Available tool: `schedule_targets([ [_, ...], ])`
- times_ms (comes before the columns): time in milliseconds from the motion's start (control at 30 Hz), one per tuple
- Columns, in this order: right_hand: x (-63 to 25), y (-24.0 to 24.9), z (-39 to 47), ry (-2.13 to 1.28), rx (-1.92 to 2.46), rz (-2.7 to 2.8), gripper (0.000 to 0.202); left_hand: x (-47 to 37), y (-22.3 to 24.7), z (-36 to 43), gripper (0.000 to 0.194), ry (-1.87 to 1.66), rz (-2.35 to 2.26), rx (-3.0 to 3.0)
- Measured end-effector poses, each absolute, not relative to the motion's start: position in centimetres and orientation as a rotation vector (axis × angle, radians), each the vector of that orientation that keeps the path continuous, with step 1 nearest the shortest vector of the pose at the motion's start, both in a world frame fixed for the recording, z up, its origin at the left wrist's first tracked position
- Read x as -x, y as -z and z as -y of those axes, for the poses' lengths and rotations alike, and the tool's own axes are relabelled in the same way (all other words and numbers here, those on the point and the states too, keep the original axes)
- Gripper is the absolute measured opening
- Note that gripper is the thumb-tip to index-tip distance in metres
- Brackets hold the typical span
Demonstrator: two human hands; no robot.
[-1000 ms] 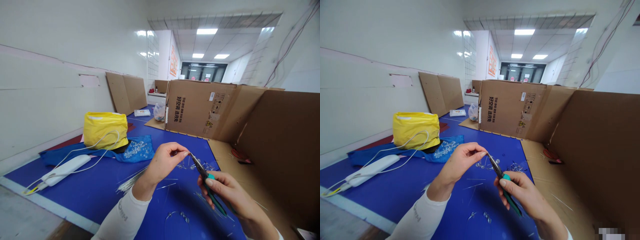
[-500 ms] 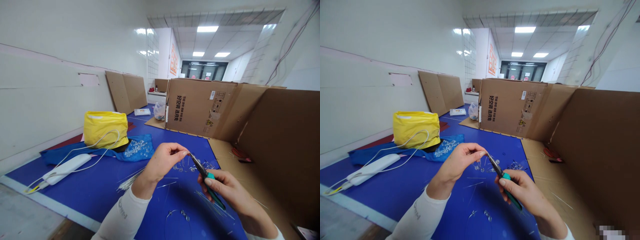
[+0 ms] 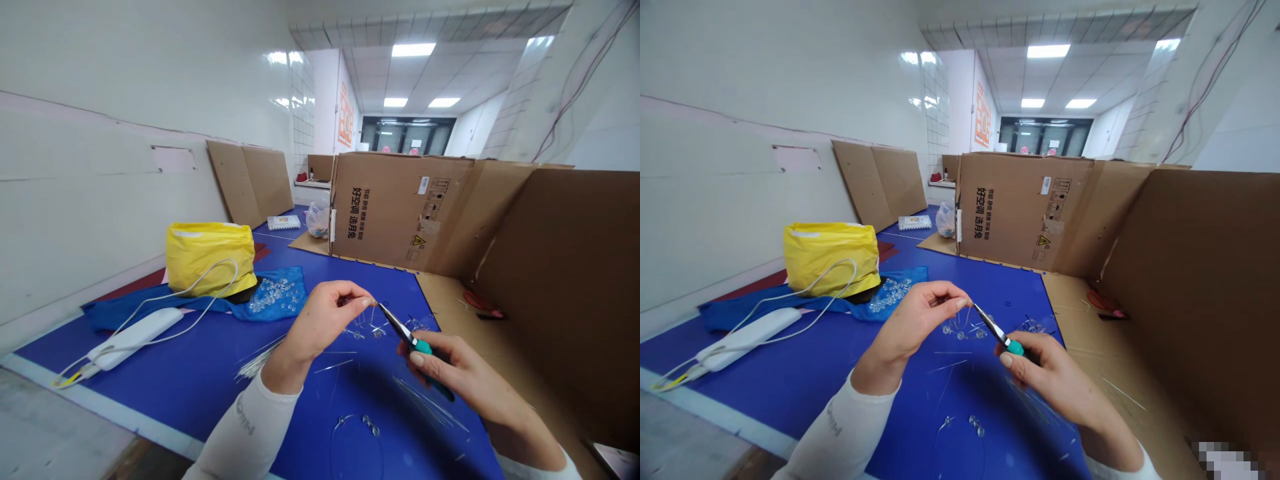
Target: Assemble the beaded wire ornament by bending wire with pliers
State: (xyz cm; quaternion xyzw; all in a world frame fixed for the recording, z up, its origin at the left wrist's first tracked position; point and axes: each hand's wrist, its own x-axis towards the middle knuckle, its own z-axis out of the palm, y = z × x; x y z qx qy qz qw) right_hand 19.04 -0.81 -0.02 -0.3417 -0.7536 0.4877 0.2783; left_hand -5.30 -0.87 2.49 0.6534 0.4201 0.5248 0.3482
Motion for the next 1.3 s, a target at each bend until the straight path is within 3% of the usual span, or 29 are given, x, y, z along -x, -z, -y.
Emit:
schedule_targets([
  [300,-19.6,1.4,0.1,-1.667,0.805,1.805,0.044,5.2,-3.0,1.3,0.012,-1.510,-1.166,-2.048],
  [633,-19.8,1.4,-0.5,-1.529,0.825,1.961,0.048,5.3,-2.9,1.4,0.011,-1.561,-1.114,-2.283],
  [1300,-19.7,1.8,-0.7,-1.505,0.795,1.946,0.044,4.8,-2.6,0.8,0.012,-1.472,-1.267,-2.113],
])
